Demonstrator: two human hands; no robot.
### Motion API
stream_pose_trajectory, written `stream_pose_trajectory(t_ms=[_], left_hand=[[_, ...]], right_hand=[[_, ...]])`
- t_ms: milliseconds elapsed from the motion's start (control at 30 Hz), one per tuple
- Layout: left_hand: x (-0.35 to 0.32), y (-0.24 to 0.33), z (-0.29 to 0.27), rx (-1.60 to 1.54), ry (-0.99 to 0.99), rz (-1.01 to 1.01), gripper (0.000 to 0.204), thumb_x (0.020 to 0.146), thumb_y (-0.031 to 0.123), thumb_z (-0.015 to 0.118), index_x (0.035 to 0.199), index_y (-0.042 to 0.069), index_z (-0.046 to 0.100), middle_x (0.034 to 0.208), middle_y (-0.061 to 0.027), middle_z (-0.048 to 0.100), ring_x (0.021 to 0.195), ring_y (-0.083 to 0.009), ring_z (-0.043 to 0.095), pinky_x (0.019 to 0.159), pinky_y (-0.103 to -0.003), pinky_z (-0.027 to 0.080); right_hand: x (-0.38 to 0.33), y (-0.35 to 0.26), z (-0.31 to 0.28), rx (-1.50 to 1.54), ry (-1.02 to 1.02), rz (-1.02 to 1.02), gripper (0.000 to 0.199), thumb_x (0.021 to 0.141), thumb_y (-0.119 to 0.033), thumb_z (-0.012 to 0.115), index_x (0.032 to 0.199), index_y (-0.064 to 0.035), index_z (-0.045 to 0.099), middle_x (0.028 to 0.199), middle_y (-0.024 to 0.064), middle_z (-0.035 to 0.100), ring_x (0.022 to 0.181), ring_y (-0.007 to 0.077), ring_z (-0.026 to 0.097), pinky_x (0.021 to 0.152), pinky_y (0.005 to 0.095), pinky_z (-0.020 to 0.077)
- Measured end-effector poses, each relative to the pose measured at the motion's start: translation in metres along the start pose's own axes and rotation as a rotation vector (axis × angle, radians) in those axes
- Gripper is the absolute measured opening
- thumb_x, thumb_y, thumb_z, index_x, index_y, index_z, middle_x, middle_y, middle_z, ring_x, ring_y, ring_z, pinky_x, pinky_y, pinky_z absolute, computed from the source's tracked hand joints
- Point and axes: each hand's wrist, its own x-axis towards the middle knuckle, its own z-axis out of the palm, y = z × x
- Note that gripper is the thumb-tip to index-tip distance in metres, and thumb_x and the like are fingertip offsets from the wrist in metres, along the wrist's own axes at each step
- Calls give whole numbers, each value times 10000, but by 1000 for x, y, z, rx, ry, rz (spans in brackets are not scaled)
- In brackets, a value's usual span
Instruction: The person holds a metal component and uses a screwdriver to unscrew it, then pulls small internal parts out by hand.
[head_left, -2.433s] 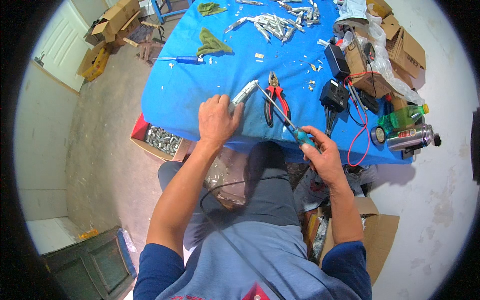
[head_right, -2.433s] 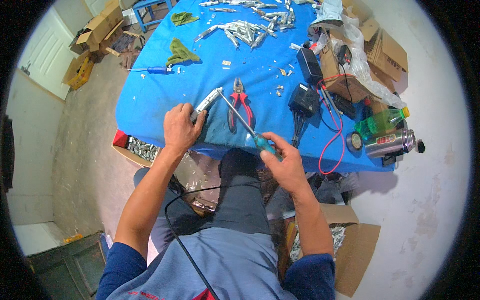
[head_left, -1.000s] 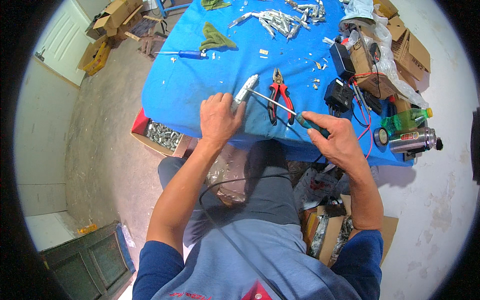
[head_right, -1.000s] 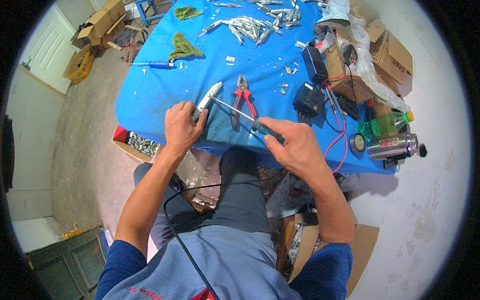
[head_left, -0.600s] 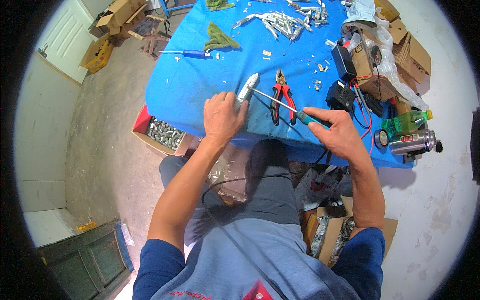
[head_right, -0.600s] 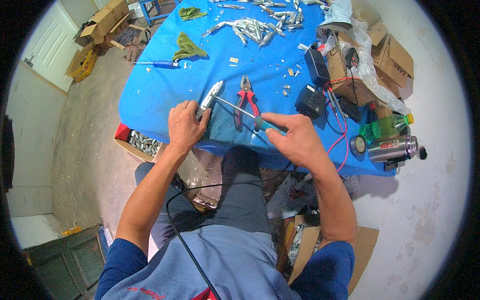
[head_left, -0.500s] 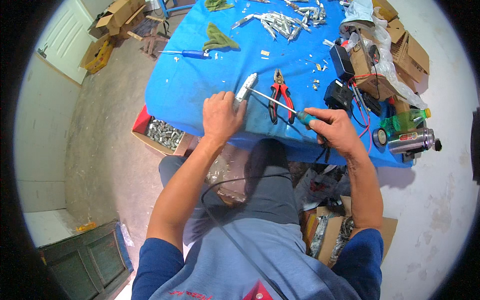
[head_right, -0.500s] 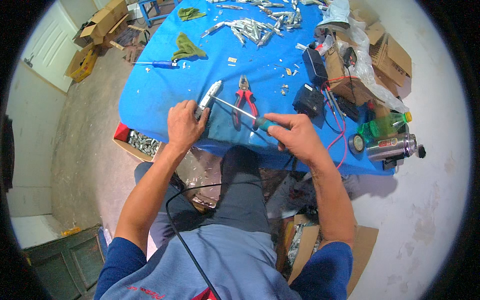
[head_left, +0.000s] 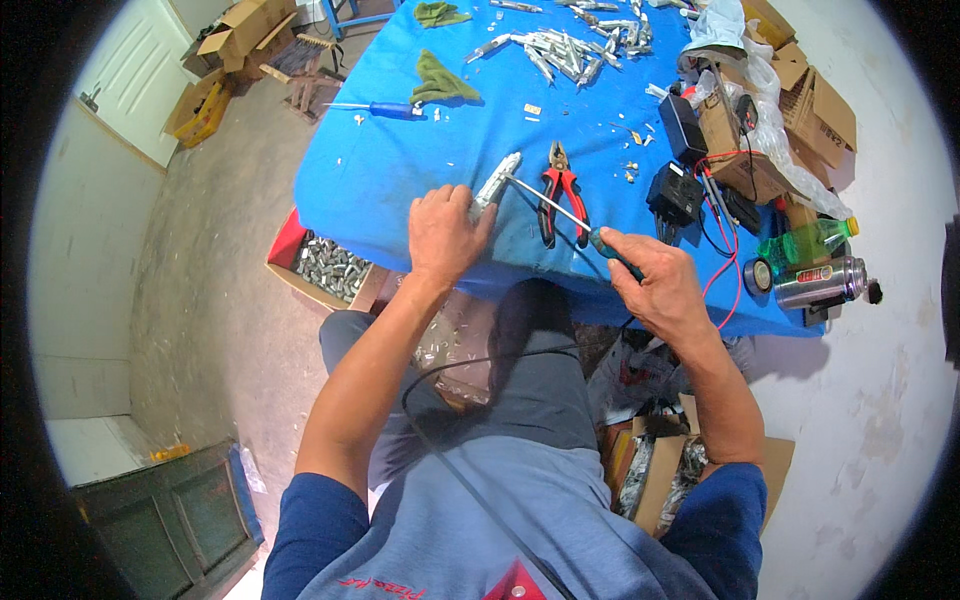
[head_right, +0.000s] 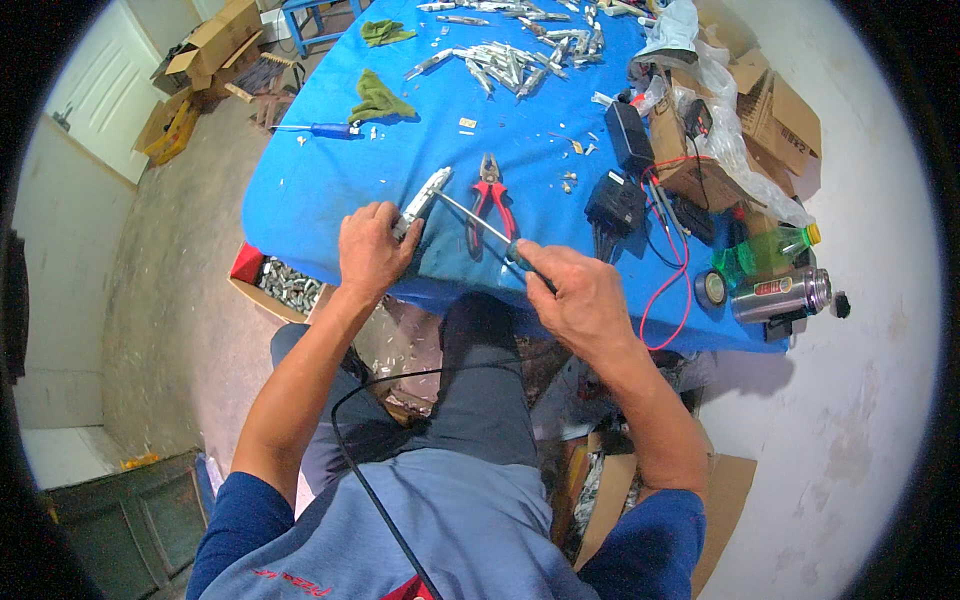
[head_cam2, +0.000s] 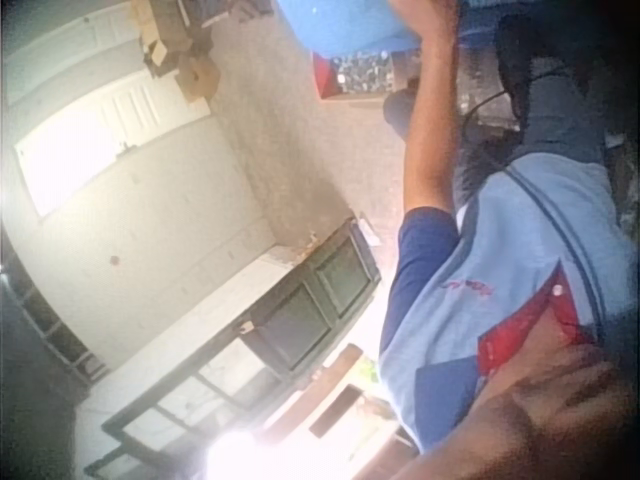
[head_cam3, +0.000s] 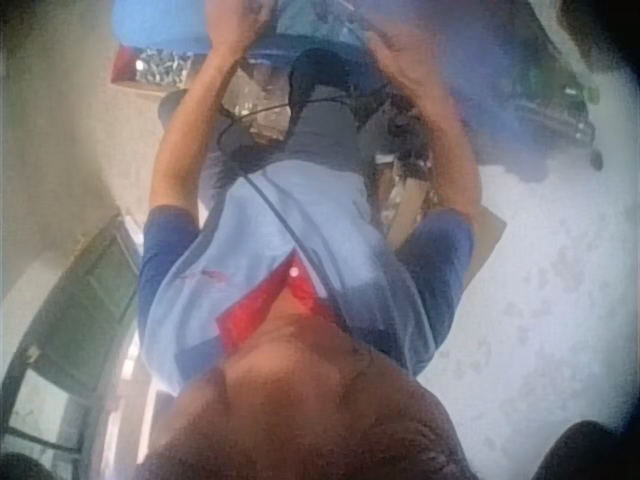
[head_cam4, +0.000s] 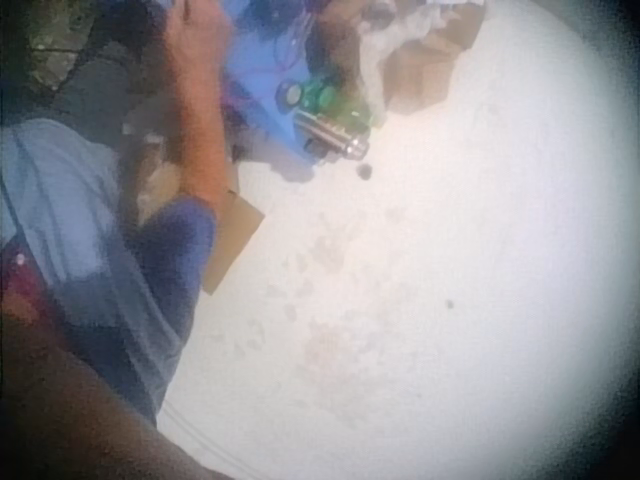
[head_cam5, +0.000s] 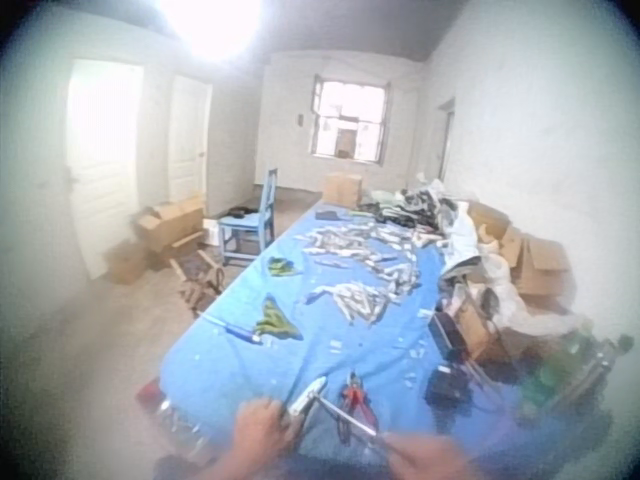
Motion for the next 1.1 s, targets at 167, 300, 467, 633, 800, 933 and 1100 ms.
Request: stream_pose_trajectory(t_ms=[167, 300, 467, 633, 800, 933, 1100], left_hand=[[-1, 0, 0, -6, 2, 0, 310, 798, 304, 749, 765, 51, 574, 767, -125, 577, 772, -324, 569, 694, -427, 395], [-1, -1, 0, 2, -3, 3, 315, 801, 308, 745, 757, 52, 568, 757, -123, 569, 761, -321, 565, 692, -427, 392], [-1, -1, 1, -5, 0, 6, 318, 805, 309, 741, 745, 57, 557, 748, -120, 563, 753, -318, 562, 688, -428, 388], [-1, -1, 1, -16, 3, 11, 309, 803, 295, 742, 741, 60, 550, 740, -121, 558, 753, -323, 563, 682, -436, 388], [-1, 1, 0, 11, -21, 0, 279, 790, 273, 729, 754, 51, 563, 760, -142, 584, 779, -334, 583, 701, -443, 408], [0, -1, 3, 8, -15, 5, 275, 786, 268, 732, 766, 49, 566, 767, -146, 590, 777, -338, 586, 701, -448, 411], [0, -1, 3, -3, -20, 2, 277, 781, 268, 736, 766, 50, 566, 768, -144, 592, 776, -340, 587, 696, -448, 410]], right_hand=[[10, 4, -11, -3, -67, -10, 330, 832, -146, 646, 1152, -79, 690, 938, 177, 696, 835, 343, 676, 730, 408, 531], [16, 1, -19, 8, -126, 37, 339, 825, -163, 650, 1151, -79, 690, 909, 188, 691, 799, 353, 673, 701, 416, 523], [30, -3, -27, -67, -180, -5, 327, 823, -166, 646, 1131, -70, 695, 875, 209, 678, 758, 357, 668, 675, 421, 513], [43, -5, -29, -15, -241, 11, 351, 818, -170, 638, 1144, -50, 689, 778, 205, 656, 665, 313, 645, 630, 388, 496], [42, 20, -24, 250, -271, 226, 374, 839, -200, 658, 1169, -29, 692, 720, 91, 667, 582, 133, 578, 546, 304, 475], [29, 41, -16, 686, -318, 574, 369, 874, -190, 683, 1205, -27, 677, 807, 44, 687, 568, 59, 545, 486, 208, 437], [5, 48, 2, 910, -281, 758, 378, 888, -161, 685, 1241, -28, 654, 906, 73, 714, 679, 114, 642, 546, 230, 498]])
